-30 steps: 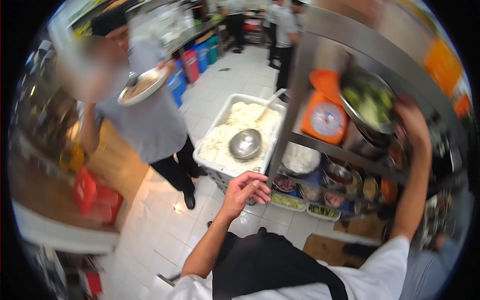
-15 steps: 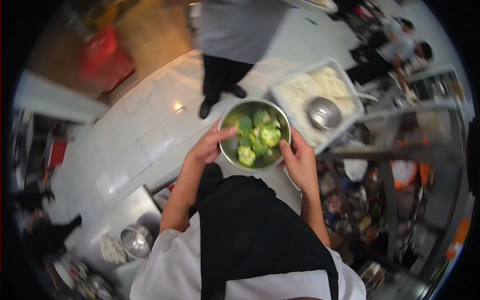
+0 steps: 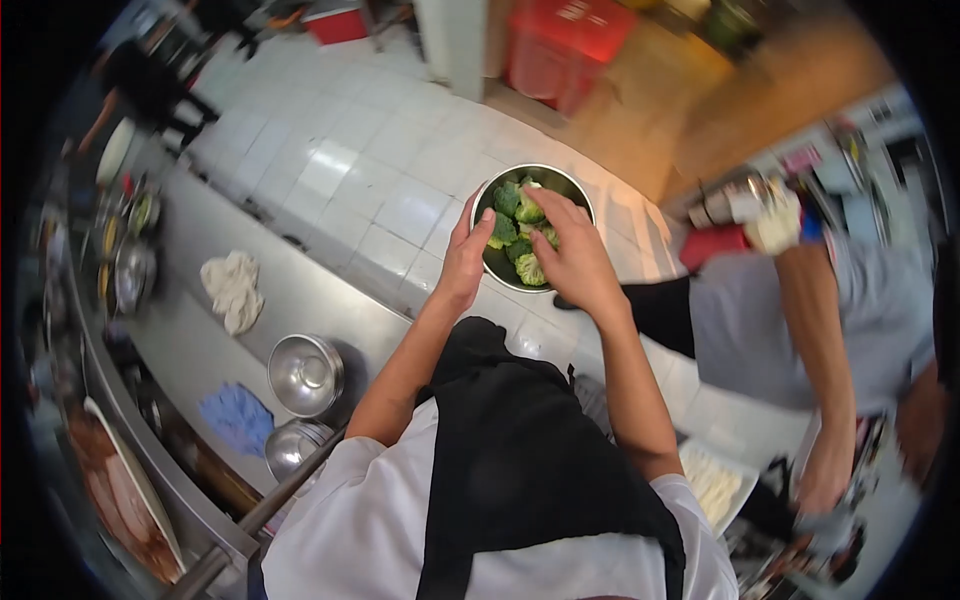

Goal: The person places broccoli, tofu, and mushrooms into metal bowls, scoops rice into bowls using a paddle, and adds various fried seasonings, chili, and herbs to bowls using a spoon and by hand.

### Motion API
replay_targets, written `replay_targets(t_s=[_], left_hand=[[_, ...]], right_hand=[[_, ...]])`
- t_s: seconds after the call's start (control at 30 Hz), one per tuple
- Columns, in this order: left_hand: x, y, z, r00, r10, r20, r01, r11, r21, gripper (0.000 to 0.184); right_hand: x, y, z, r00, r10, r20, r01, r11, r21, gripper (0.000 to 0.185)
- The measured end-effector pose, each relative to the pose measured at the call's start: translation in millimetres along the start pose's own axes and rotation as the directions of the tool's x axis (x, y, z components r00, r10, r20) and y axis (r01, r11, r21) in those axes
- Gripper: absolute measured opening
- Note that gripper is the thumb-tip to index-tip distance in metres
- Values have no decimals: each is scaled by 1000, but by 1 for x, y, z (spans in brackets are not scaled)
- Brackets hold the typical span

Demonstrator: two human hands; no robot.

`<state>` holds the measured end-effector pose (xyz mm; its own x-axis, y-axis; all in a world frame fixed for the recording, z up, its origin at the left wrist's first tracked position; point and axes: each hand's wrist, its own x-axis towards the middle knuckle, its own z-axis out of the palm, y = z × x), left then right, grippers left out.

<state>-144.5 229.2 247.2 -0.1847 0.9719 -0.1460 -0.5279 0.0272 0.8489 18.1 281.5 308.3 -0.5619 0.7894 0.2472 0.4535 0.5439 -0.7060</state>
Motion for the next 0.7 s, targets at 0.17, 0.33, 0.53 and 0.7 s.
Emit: replay_targets(t_s=[0.17, 0.33, 0.53, 0.7], left_hand=[[25, 4, -70, 965, 72, -251, -89, 995, -54, 62], [62, -10, -85, 922, 91, -375, -96, 995, 7, 64], [146, -26, -116, 871, -266, -413, 336, 936, 108, 78], [145, -6, -162, 723, -110, -682, 242, 965, 101, 61]], right_hand=[[86, 21, 0, 991, 122, -61, -95, 939, 330, 28], [113, 89, 38, 814, 273, 512, -491, 795, 356, 50], [166, 165, 98, 673, 357, 647, -726, 488, 485, 44], [280, 173, 159, 553, 140, 821, -688, 632, 356, 42]])
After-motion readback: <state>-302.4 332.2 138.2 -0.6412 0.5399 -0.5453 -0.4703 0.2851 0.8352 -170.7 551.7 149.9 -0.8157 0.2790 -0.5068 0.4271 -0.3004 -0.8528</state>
